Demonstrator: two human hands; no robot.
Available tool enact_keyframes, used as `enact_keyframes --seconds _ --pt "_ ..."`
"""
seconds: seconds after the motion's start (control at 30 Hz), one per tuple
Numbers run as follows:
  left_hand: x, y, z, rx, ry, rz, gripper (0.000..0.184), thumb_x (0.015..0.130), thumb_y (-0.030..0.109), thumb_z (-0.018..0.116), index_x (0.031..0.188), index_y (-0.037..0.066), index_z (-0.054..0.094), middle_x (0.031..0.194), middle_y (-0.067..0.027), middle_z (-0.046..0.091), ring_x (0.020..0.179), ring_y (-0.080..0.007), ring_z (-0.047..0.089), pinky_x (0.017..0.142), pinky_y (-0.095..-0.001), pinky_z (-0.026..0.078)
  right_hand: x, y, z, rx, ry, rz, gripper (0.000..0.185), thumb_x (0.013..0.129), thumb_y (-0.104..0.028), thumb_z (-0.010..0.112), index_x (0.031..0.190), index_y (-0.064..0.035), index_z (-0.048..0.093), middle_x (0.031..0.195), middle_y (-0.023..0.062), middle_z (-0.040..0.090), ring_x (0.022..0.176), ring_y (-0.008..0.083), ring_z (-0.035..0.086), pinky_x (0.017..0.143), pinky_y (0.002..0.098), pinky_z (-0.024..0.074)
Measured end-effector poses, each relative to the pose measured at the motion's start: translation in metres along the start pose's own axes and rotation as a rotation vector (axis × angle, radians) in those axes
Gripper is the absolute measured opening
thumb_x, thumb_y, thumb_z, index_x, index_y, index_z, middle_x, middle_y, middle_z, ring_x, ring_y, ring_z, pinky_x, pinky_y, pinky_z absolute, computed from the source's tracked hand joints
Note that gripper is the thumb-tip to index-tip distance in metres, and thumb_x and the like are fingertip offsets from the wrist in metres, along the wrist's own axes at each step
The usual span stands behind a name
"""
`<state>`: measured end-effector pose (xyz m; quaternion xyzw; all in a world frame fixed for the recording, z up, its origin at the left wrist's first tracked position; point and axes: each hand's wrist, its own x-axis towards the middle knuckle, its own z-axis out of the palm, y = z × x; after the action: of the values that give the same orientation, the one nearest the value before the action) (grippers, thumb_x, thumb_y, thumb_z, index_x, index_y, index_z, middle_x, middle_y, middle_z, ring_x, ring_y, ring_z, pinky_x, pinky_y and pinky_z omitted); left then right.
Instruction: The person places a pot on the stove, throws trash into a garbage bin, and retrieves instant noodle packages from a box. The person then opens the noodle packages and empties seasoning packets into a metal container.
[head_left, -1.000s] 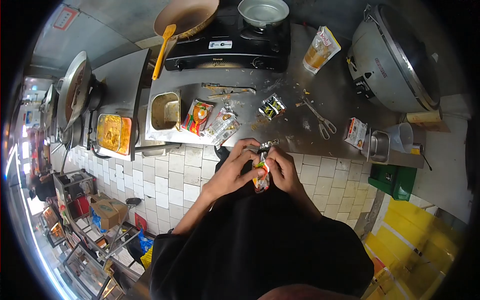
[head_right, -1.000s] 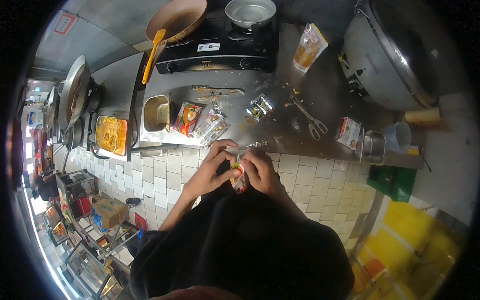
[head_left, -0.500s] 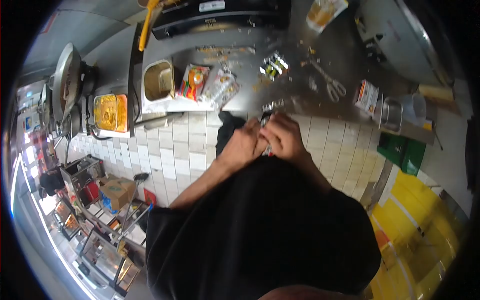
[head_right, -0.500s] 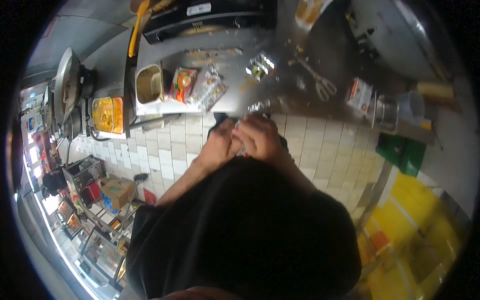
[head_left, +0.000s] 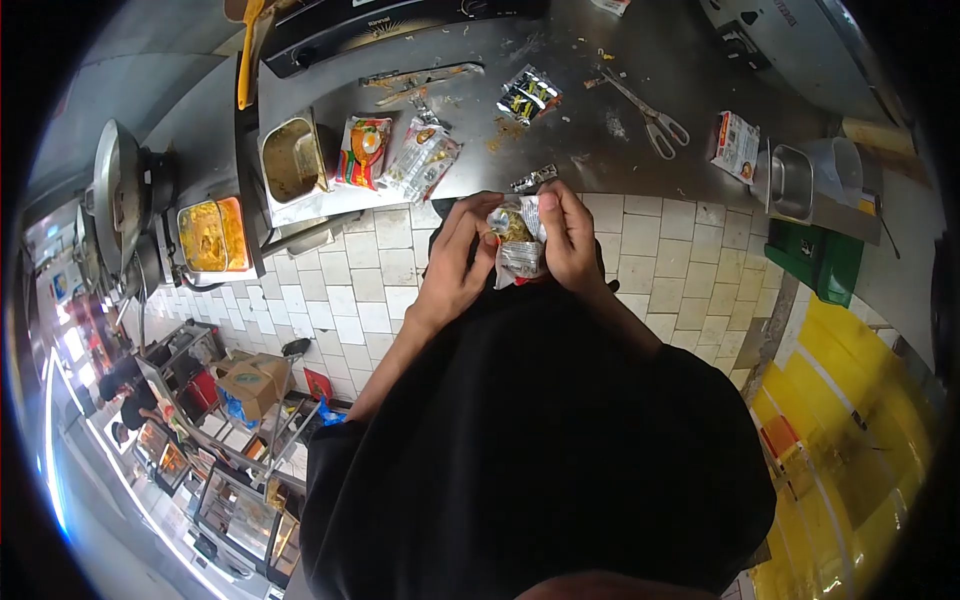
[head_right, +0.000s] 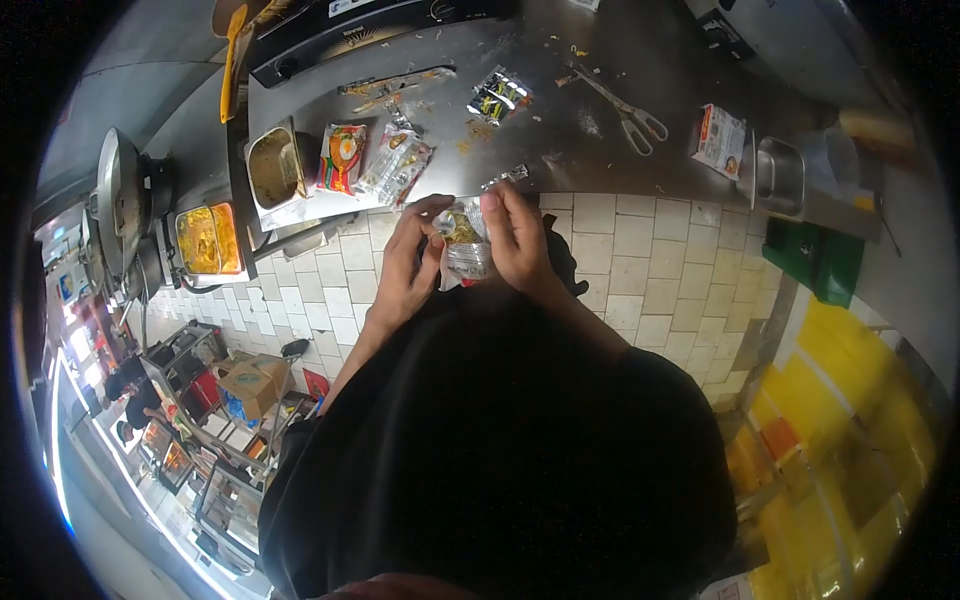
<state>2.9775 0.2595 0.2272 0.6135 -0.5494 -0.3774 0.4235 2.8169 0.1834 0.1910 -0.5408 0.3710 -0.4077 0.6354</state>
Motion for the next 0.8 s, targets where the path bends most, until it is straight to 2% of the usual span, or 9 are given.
enact_keyframes --seconds 0.07,0.1,0.2,0.23,0.33,0.5,0.6,0.63,0.8 --pt "0.0 -0.005 0.003 -0.059 0.026 0.014 0.017 0.102 0.015 0.049 0.093 -0.001 0.049 0.123 -0.0234 0.058 0.107 -0.0381 0.061 0.093 -0.039 0.047 -0.001 -0.003 0.007 0.036 0.034 -0.009 0.016 0.104 -0.015 0.052 0.094 -0.003 0.057 0.094 0.0026 0.056 0.083 0.0068 0.054 0.071 0.0252 0.0447" --pt "0.001 -0.01 0.007 -0.069 0.079 0.036 0.019 0.102 0.016 0.048 0.093 0.0 0.049 0.123 -0.0232 0.058 0.106 -0.0378 0.061 0.092 -0.0391 0.048 0.002 -0.003 0.012 0.038 0.092 -0.103 0.01 0.099 -0.015 0.061 0.097 -0.0057 0.063 0.114 0.0083 0.058 0.094 0.0156 0.062 0.079 0.0299 0.0499" --pt "0.011 -0.008 0.006 -0.057 0.135 0.042 0.024 0.104 0.02 0.047 0.092 0.0 0.047 0.122 -0.0229 0.058 0.104 -0.0374 0.061 0.09 -0.0395 0.048 0.018 -0.043 -0.006 -0.495 -0.3 -0.386 0.014 0.091 -0.019 0.071 0.099 -0.0088 0.067 0.123 0.0117 0.057 0.1 0.0255 0.064 0.084 0.0361 0.0516" --pt "0.014 -0.005 0.003 -0.048 0.132 0.034 0.025 0.104 0.022 0.047 0.091 0.0 0.046 0.122 -0.0229 0.057 0.103 -0.0374 0.061 0.089 -0.0397 0.048 0.021 -0.055 -0.004 -0.525 -0.346 -0.321 0.02 0.083 -0.02 0.078 0.098 -0.0107 0.069 0.123 0.0115 0.057 0.097 0.03 0.063 0.085 0.0399 0.0517" --pt "0.025 -0.003 -0.008 0.01 0.089 0.116 0.023 0.104 0.019 0.047 0.092 0.0 0.046 0.122 -0.023 0.057 0.099 -0.0372 0.06 0.086 -0.0399 0.048 0.03 -0.067 -0.001 -0.566 -0.361 -0.362 0.021 0.082 -0.019 0.079 0.097 -0.0078 0.07 0.123 0.0103 0.058 0.098 0.029 0.064 0.084 0.0395 0.0518" --pt "0.034 0.009 -0.019 0.102 -0.023 0.133 0.016 0.096 0.01 0.051 0.091 -0.003 0.044 0.123 -0.025 0.053 0.098 -0.0427 0.057 0.086 -0.0434 0.048 0.043 -0.073 -0.008 -0.43 -0.464 -0.125 0.014 0.084 -0.01 0.076 0.089 -0.0028 0.065 0.122 0.0129 0.058 0.107 0.0257 0.06 0.088 0.0354 0.0483" --pt "0.035 -0.001 -0.016 0.116 0.053 0.184 0.019 0.099 0.014 0.051 0.093 -0.003 0.045 0.118 -0.0224 0.056 0.099 -0.0369 0.059 0.085 -0.0409 0.048 0.033 -0.071 0.0 -0.36 -0.439 -0.017 0.013 0.088 -0.012 0.072 0.091 -0.0035 0.063 0.125 0.0134 0.056 0.115 0.026 0.057 0.094 0.0353 0.0451" --pt "0.034 -0.008 -0.017 0.036 0.092 0.107 0.022 0.101 0.018 0.05 0.093 -0.002 0.045 0.116 -0.0211 0.057 0.099 -0.0339 0.059 0.084 -0.0397 0.047 0.034 -0.073 -0.006 -0.34 -0.523 -0.012 0.014 0.09 -0.015 0.07 0.092 -0.0045 0.061 0.135 0.0142 0.051 0.12 0.0254 0.053 0.099 0.0347 0.0413" --pt "0.033 -0.032 -0.016 -0.264 0.218 -0.064 0.038 0.106 0.037 0.042 0.095 0.0 0.046 0.106 -0.0149 0.062 0.092 -0.0211 0.057 0.077 -0.034 0.045 0.027 -0.075 -0.013 -0.185 -0.659 -0.097 0.011 0.088 -0.017 0.074 0.089 -0.0079 0.068 0.147 0.016 0.042 0.129 0.0272 0.047 0.098 0.0368 0.043"
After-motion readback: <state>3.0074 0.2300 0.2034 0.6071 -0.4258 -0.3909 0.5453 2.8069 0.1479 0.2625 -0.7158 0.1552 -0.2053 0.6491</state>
